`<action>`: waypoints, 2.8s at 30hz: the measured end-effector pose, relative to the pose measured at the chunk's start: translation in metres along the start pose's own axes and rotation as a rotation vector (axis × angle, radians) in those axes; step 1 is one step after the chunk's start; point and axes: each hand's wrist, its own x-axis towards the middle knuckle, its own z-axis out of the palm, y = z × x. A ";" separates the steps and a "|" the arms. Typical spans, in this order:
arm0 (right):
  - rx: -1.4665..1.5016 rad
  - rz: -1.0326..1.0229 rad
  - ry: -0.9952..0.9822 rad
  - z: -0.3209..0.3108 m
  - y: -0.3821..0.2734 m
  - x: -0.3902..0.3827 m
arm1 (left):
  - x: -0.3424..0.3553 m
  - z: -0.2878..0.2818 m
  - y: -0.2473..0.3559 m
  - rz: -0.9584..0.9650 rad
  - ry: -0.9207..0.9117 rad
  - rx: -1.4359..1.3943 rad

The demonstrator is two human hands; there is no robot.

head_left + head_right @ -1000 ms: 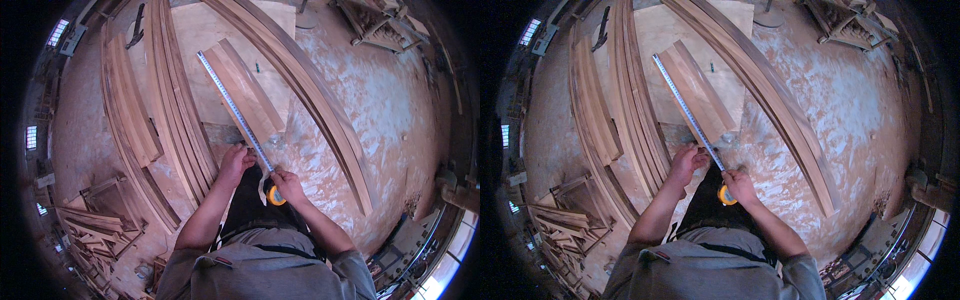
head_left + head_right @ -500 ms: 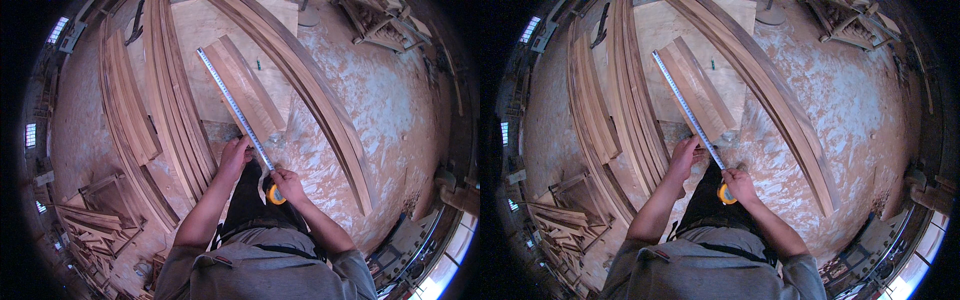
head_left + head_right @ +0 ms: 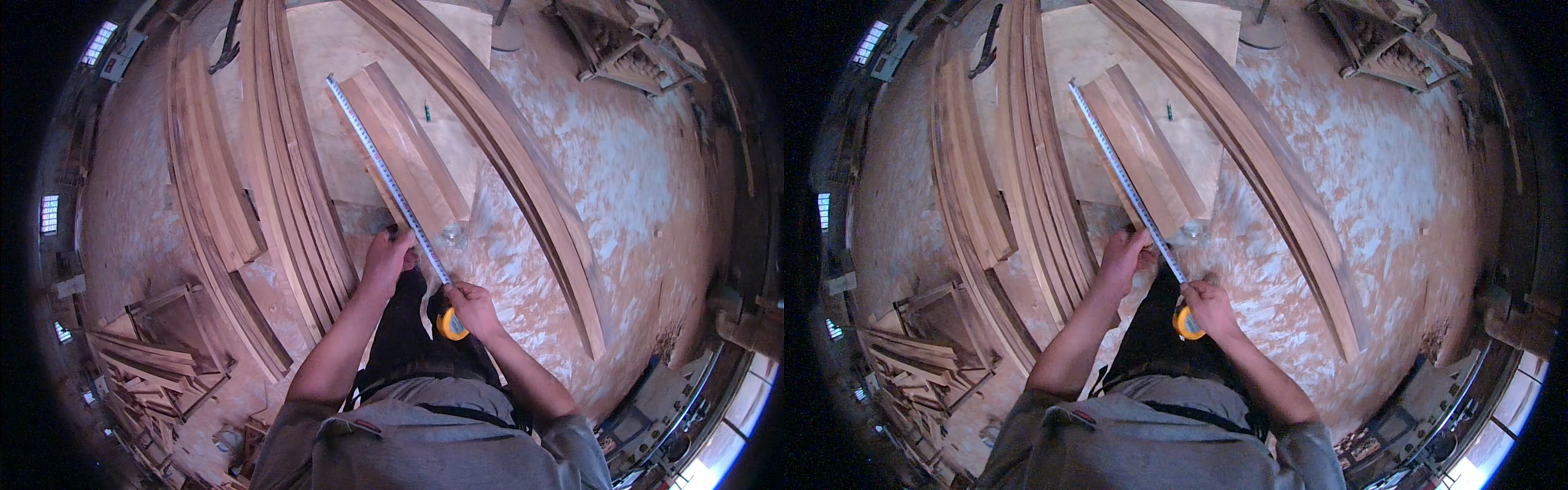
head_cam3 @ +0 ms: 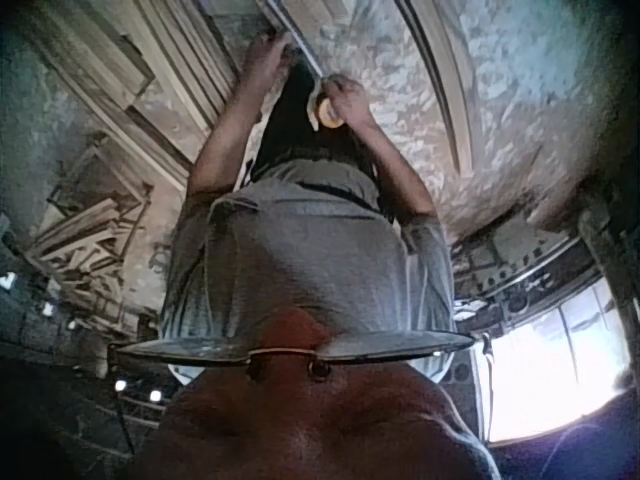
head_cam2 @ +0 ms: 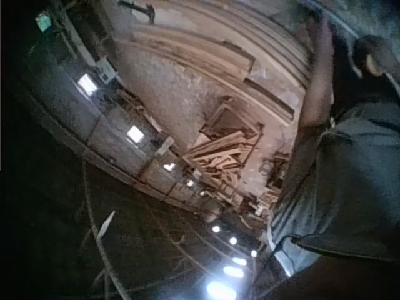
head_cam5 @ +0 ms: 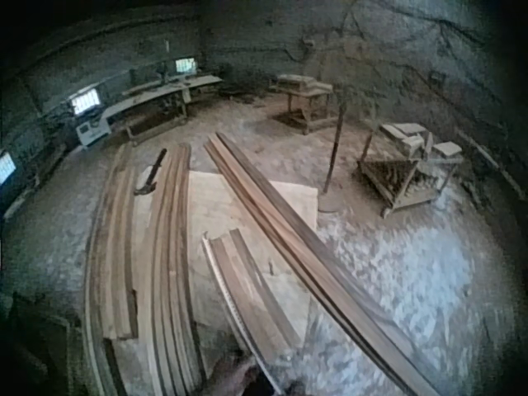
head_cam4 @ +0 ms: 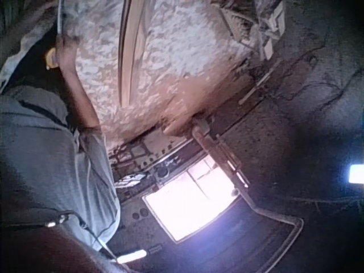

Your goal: The person marks a wood plank with a pencil and then uses a tape measure to check the length of multiple wood planks in a workshop.

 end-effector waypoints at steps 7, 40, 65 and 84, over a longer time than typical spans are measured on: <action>0.372 0.032 -0.019 -0.014 -0.012 -0.005 | -0.019 -0.043 0.003 0.012 -0.109 -0.445; -0.183 -0.169 -0.578 0.027 -0.097 -0.053 | -0.384 -0.031 -0.191 0.645 0.818 -0.660; -0.816 -0.408 -1.239 0.255 0.008 -0.315 | -0.650 0.046 -0.480 0.894 1.753 -1.317; -1.181 -0.560 -1.841 0.576 0.163 -0.579 | -0.795 0.049 -0.626 0.248 2.958 -1.503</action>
